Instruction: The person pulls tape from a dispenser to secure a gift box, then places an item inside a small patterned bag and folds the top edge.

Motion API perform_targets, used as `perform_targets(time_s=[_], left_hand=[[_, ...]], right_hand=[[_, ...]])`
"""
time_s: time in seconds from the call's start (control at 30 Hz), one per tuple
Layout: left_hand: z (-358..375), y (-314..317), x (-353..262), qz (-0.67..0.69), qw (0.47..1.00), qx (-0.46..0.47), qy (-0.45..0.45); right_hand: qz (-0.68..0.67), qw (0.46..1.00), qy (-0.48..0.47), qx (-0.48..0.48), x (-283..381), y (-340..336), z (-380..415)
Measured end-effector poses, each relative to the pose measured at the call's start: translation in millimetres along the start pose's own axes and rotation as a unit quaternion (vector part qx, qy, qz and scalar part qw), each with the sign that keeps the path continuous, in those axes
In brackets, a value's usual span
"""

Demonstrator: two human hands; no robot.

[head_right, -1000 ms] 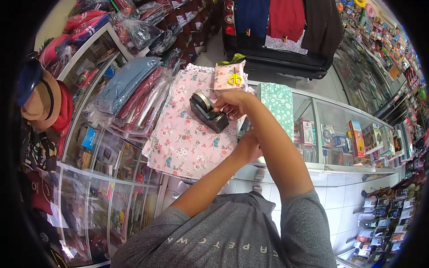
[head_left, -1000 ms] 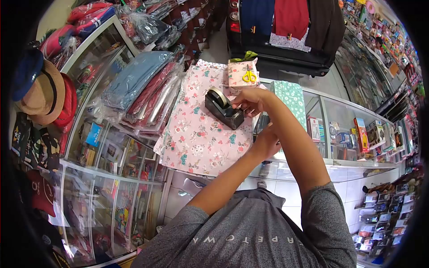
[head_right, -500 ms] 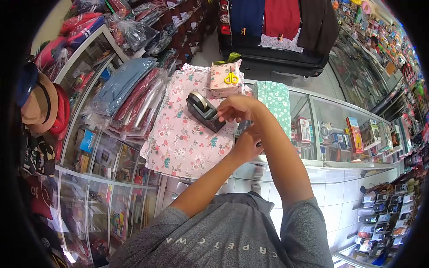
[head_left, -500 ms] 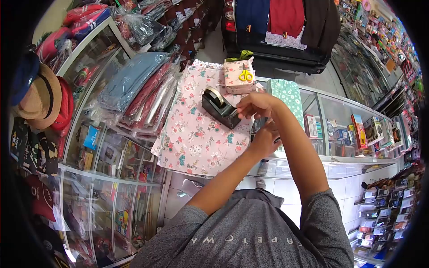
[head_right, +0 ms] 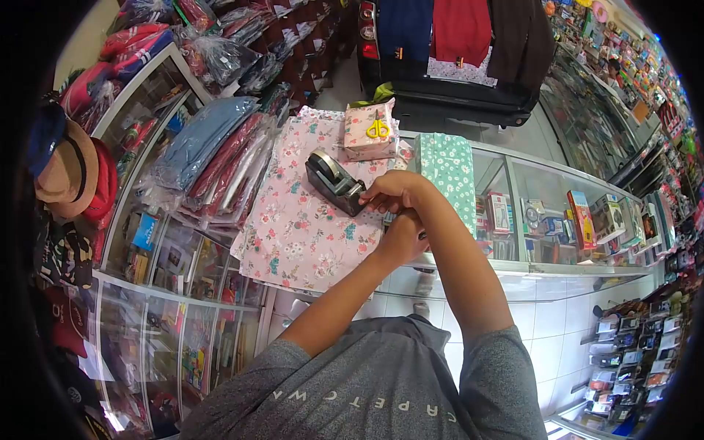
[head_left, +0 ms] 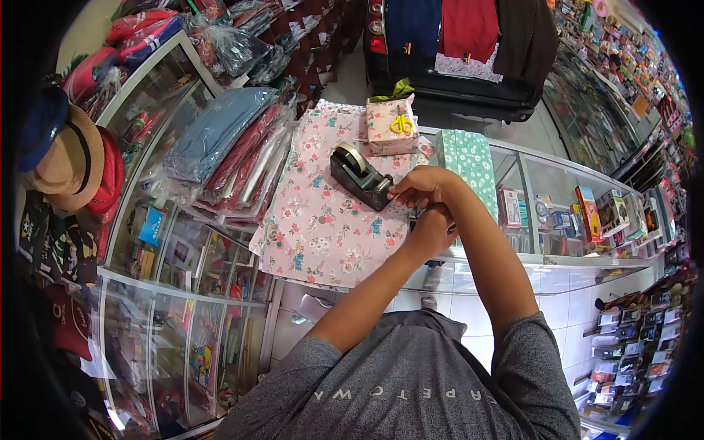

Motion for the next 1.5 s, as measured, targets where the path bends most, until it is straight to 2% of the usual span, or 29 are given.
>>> perform_targets(time_s=[0.2,0.27,0.4,0.47,0.67,1.0,1.07,1.13,1.2,1.23,1.3,1.33,1.37,1.43,1.47,1.5], left_hand=[[0,2,1,0.012,1.000,0.017,-0.005],[0,-3,-3,-0.025,0.999,-0.017,0.016],[3,6,5,-0.006,1.000,0.011,0.005],[5,11,11,-0.010,1.000,0.008,0.001],[6,19,15,-0.042,0.998,-0.018,0.031],[2,9,-1,-0.047,0.995,-0.050,0.075],[4,19,9,-0.065,0.997,-0.011,0.040],[2,8,-1,-0.063,0.997,0.003,0.047],[2,13,-2,-0.078,0.996,0.032,0.034],[6,17,-1,-0.077,0.996,0.032,0.034],[10,16,1,-0.083,0.996,0.013,0.036],[7,17,1,-0.111,0.993,0.010,0.033],[9,19,1,-0.109,0.994,0.010,0.030],[3,7,5,-0.090,0.987,0.091,-0.099],[5,20,14,-0.036,0.970,0.197,-0.140],[3,18,13,-0.035,0.970,0.196,-0.140]], right_hand=[[0.002,0.996,-0.066,-0.057,8,-9,5],[-0.013,0.994,-0.089,-0.057,11,-7,11],[0.013,0.997,-0.067,-0.046,8,-3,6],[0.075,0.991,-0.073,-0.081,10,-5,5],[0.149,0.980,-0.087,-0.102,14,-3,-7],[0.170,0.973,-0.085,-0.132,18,3,-2],[0.167,0.972,-0.098,-0.130,17,2,-6],[0.165,0.972,-0.110,-0.127,16,5,-9],[0.342,0.923,-0.049,-0.168,5,4,-10],[0.341,0.923,-0.048,-0.169,1,5,-8],[0.258,0.951,-0.099,-0.141,8,13,-1],[0.216,0.964,-0.120,-0.095,11,20,4],[0.216,0.965,-0.117,-0.093,10,17,11],[0.181,0.940,-0.276,-0.086,39,18,51],[0.152,0.937,-0.298,-0.097,46,14,84],[0.123,0.932,-0.322,-0.108,50,6,112]])
Point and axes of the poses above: each hand's wrist, its own z-axis away from the middle knuckle, its own y-axis out of the palm, x = y × z, the point moved 10 cm from there along -z, towards the middle knuckle, and after that the axes turned 11 degrees about -z, right-handed, at the moved point
